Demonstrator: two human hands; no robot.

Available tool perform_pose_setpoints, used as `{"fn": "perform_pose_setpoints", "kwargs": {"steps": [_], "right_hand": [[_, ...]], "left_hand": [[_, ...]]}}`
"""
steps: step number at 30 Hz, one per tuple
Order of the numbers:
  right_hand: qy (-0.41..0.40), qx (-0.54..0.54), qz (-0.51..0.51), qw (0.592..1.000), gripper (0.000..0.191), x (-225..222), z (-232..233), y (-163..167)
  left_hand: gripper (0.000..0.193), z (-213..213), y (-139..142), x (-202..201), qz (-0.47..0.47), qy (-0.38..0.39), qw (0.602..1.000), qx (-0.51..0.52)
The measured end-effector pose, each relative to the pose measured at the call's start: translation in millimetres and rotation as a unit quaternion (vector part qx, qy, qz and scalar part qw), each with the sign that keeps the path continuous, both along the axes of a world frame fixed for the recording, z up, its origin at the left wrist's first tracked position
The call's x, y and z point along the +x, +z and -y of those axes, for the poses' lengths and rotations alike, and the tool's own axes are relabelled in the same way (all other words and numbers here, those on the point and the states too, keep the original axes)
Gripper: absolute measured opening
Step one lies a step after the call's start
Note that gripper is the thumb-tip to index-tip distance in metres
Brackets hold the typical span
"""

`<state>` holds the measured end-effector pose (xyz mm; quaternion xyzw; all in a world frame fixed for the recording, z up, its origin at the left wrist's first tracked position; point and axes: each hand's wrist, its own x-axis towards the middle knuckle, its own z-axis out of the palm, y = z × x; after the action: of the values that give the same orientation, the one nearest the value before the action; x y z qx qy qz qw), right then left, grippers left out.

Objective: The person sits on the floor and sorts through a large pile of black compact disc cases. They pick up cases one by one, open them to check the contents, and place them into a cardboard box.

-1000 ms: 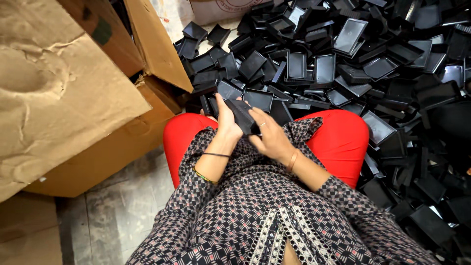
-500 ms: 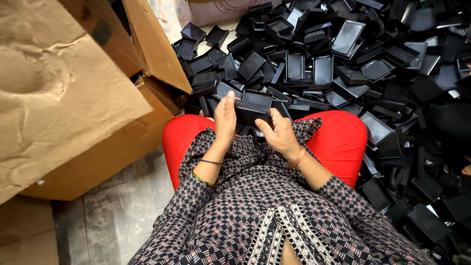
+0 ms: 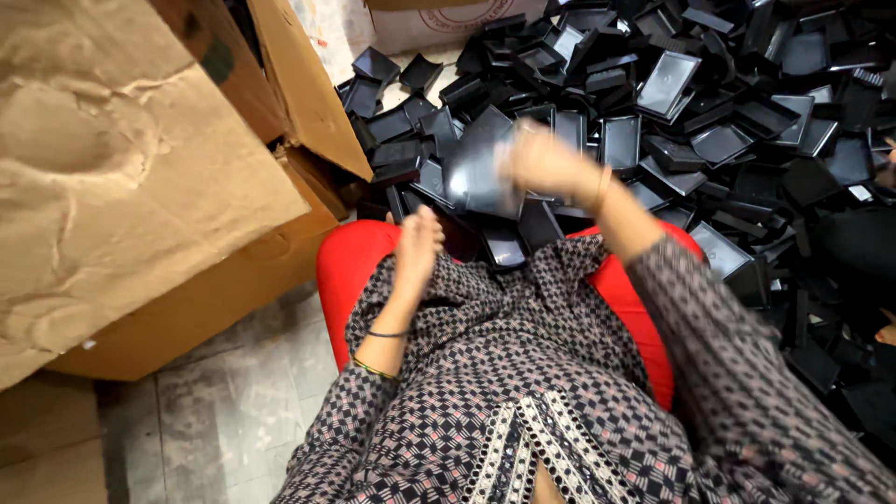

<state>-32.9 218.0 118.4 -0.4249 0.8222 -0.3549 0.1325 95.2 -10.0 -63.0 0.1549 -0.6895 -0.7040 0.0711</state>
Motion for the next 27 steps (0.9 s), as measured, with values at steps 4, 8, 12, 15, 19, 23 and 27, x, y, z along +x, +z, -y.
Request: {"fn": "perform_pose_setpoints", "kwargs": {"steps": [4, 8, 12, 15, 19, 23, 27], "right_hand": [[-0.187, -0.376, 0.211, 0.883, 0.033, -85.9, 8.3, -13.3], [-0.141, 0.028, -0.249, 0.958, 0.043, -59.6, 22.9, -109.7], [-0.232, 0.183, -0.229, 0.928, 0.009, -10.4, 7.7, -161.3], [-0.307, -0.09, -0.26, 0.911, 0.015, 25.7, -1.1, -140.7], [-0.187, -0.239, -0.009, 0.953, 0.018, 87.8, 14.5, -104.4], [-0.183, -0.112, 0.031, 0.976, 0.024, 68.4, -2.4, -103.6], [-0.336, 0.191, -0.177, 0.905, 0.022, -31.7, -58.7, -126.6]], "left_hand": [[0.055, 36.9, 3.4, 3.8, -0.045, 0.065, 0.99, 0.115], [0.056, 44.1, 20.6, 18.2, 0.005, 0.081, 0.987, 0.136], [0.051, 17.4, 23.7, 20.9, 0.031, 0.038, 0.978, 0.204], [0.047, -8.3, 22.7, 20.6, 0.013, -0.016, 0.973, 0.23], [0.053, -37.7, 28.0, 15.2, -0.025, -0.032, 0.953, 0.3], [0.05, -32.1, 43.3, -10.5, -0.104, -0.009, 0.932, 0.347], [0.045, -2.2, 65.1, -7.1, -0.042, -0.07, 0.876, 0.475]]}}
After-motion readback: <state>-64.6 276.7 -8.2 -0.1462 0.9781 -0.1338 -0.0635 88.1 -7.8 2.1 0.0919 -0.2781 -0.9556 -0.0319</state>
